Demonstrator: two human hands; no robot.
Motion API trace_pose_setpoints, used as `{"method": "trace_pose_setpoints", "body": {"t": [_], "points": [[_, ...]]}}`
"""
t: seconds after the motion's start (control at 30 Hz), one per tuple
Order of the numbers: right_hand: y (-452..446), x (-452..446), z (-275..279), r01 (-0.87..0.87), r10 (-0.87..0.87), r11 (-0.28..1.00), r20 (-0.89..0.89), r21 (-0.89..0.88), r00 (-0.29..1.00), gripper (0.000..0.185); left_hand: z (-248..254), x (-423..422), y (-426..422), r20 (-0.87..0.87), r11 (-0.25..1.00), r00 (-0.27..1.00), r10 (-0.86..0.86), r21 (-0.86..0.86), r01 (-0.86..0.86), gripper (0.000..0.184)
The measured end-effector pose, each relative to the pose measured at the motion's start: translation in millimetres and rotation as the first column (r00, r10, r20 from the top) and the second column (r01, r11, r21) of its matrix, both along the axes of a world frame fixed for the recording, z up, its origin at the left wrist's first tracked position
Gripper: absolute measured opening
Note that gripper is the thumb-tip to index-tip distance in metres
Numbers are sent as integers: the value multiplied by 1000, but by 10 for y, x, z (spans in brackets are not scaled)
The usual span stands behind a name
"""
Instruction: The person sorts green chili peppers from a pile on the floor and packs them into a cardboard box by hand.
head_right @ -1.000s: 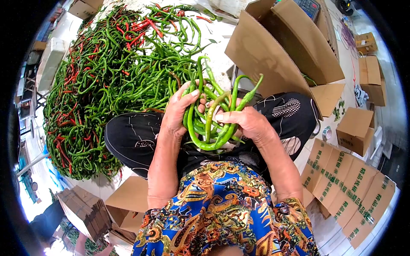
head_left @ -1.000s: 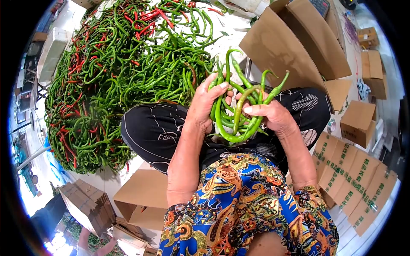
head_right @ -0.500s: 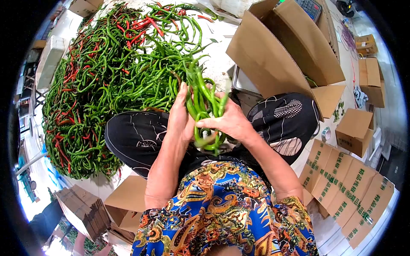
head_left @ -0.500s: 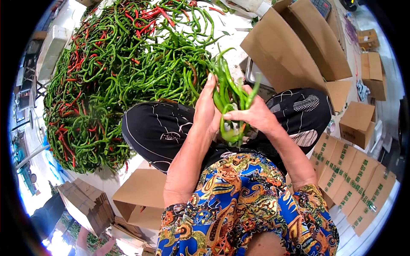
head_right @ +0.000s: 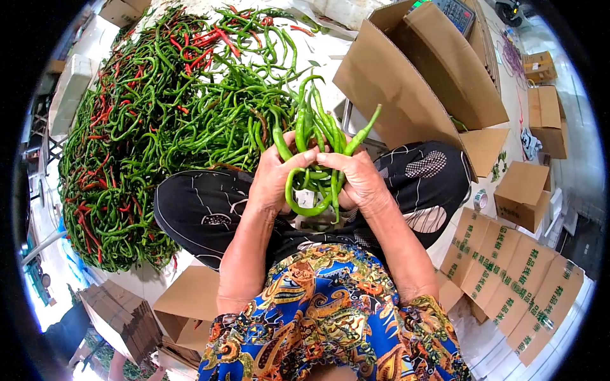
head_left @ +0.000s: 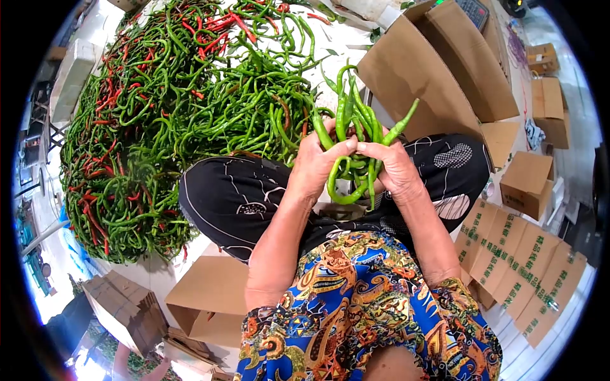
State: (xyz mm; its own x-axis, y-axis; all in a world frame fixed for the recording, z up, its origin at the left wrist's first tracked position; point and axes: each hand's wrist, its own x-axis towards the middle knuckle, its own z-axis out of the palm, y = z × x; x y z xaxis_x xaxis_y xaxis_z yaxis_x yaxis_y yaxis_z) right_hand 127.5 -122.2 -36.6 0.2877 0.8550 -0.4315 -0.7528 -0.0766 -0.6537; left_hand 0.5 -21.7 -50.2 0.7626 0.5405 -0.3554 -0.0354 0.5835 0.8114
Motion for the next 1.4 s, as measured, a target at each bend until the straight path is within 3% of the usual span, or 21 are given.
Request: {"method": "trace_pose_setpoints", "body": {"t": [0.1,0.13,0.2,0.33,0.4,0.47,0.57,0.6,0.73,0.87,1.0,1.1,1.17,1.27,1.4], "points": [[24,0,129,17,-17,1000,4,7,1000,40,18,14,-8,84,951,978,189,-265,-161,29],[35,-3,160,16,-16,1000,-7,17,1000,39,-93,-3,6,58,934,962,266,-262,-242,27],[-67,135,41,19,-17,999,42,-50,999,36,-19,-28,43,162,915,937,310,-318,-248,25],[-130,234,34,-5,6,998,5,-64,1000,35,-47,-3,24,159,890,941,299,-402,-215,24],[-154,250,40,-30,30,998,7,-53,1000,36,-18,-1,42,219,825,920,326,-541,-164,36],[-175,232,74,-43,43,999,11,-32,999,37,8,-10,36,249,830,918,310,-542,-133,44],[-156,147,88,-19,21,999,54,-35,998,38,-47,-20,22,264,908,934,239,-403,-118,50],[-158,140,95,-18,20,1000,63,-26,998,39,-42,-21,40,231,884,937,263,-446,-139,54],[-172,146,94,-60,65,997,159,-39,985,51,32,-41,53,263,876,921,289,-461,-144,48],[-201,119,227,-95,100,995,170,-39,980,53,44,-29,55,259,857,899,354,-475,-200,41],[-218,103,315,-68,62,994,65,88,996,55,12,-22,77,375,822,840,392,-552,-137,36],[-221,141,316,-44,66,980,-112,193,991,53,-7,-11,115,414,777,812,412,-624,-76,37],[-184,150,285,21,32,976,-241,216,970,53,9,-2,90,329,758,836,439,-635,-148,38],[-163,147,255,101,-44,976,-278,193,960,51,-63,-17,79,337,750,835,435,-649,-128,40],[-187,147,271,82,-25,978,-281,192,959,39,-62,-8,34,309,808,870,384,-569,-154,43]]}}
